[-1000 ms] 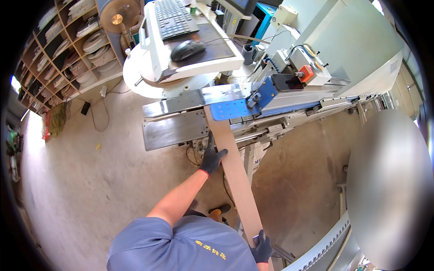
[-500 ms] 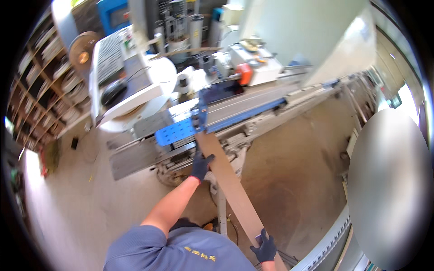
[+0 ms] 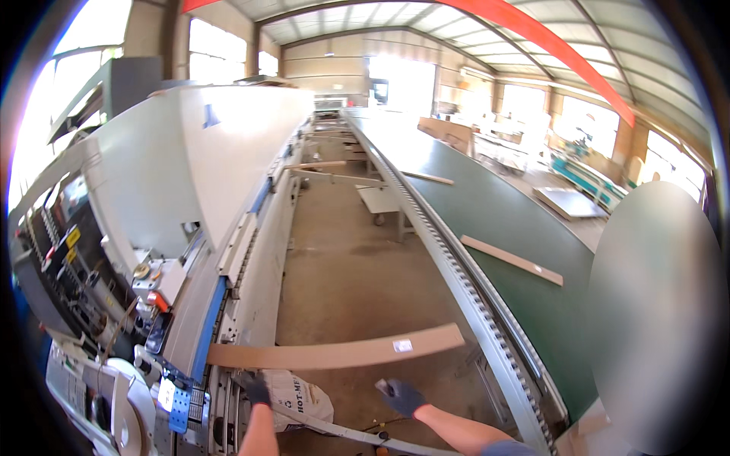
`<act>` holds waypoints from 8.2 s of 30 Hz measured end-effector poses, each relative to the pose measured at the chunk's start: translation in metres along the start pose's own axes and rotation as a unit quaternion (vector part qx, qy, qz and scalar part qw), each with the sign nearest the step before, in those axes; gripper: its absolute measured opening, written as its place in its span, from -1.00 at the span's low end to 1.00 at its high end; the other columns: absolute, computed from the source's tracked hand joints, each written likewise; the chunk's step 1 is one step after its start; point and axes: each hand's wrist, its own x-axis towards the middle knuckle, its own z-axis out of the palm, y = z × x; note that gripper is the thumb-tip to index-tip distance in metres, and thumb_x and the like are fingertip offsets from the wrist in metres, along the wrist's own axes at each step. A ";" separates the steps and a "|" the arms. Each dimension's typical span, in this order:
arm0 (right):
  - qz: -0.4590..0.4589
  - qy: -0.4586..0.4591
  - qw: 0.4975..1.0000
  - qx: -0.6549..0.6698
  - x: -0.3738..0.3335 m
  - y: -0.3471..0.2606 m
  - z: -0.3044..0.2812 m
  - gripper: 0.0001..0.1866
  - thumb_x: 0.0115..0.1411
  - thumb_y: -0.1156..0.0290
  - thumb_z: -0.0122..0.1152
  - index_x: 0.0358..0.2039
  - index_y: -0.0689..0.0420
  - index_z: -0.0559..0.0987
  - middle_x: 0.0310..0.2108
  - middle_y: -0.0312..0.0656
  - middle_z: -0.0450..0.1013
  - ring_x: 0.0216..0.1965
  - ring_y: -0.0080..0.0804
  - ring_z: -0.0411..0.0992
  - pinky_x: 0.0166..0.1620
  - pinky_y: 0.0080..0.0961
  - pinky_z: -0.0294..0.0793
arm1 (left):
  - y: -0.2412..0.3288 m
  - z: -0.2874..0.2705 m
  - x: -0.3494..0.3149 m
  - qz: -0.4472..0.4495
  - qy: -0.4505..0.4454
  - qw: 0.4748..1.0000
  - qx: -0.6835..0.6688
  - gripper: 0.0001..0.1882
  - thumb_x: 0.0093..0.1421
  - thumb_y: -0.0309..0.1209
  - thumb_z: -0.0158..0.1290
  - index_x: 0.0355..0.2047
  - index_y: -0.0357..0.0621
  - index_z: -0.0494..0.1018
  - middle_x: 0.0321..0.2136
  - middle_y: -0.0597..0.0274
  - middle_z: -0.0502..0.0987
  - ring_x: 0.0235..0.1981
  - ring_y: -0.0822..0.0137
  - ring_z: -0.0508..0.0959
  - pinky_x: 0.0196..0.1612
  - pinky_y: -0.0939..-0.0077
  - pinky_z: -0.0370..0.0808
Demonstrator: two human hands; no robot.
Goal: The person picks up long wooden planks from a table and places them onto a conveyor belt system. They feed the planks into a machine, likely for cutting or labeling, and then retrieve the processed pieces. The person stacks the finished planks on a nearby table.
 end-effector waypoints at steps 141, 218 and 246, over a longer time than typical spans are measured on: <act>-0.277 -0.102 0.926 -0.237 -0.186 -0.085 0.164 0.04 -0.06 -0.01 0.53 0.37 0.12 0.26 -0.12 0.03 0.48 -0.22 -0.02 0.54 -0.19 -0.13 0.55 | 0.137 -0.128 -0.354 -0.124 0.126 0.984 -0.036 -0.21 0.31 -0.37 0.11 0.44 -0.18 -0.03 0.07 -0.03 0.49 -0.07 0.28 0.57 -0.14 0.40 0.61; 0.225 0.410 0.590 0.659 -0.648 0.241 -0.087 -0.56 0.24 0.37 0.10 0.10 0.30 0.43 -0.19 -0.12 0.54 -0.33 -0.43 0.57 -0.34 -0.53 0.55 | -0.027 0.739 -0.776 0.433 -0.718 0.370 0.399 0.22 -0.16 0.00 0.43 0.43 -0.08 0.04 0.36 -0.14 0.17 0.39 -0.13 0.14 0.40 0.10 0.14; 0.355 0.595 0.654 0.304 -0.562 0.365 -0.192 -0.59 0.33 0.33 0.00 0.13 0.22 0.52 -0.05 0.08 0.59 0.06 -0.12 0.55 0.09 -0.29 0.50 | 0.225 0.582 -0.779 0.251 -0.727 0.638 -0.045 -0.22 0.01 -0.54 0.38 0.25 -0.27 0.30 -0.18 0.11 0.64 -0.27 0.28 0.62 -0.18 0.38 0.57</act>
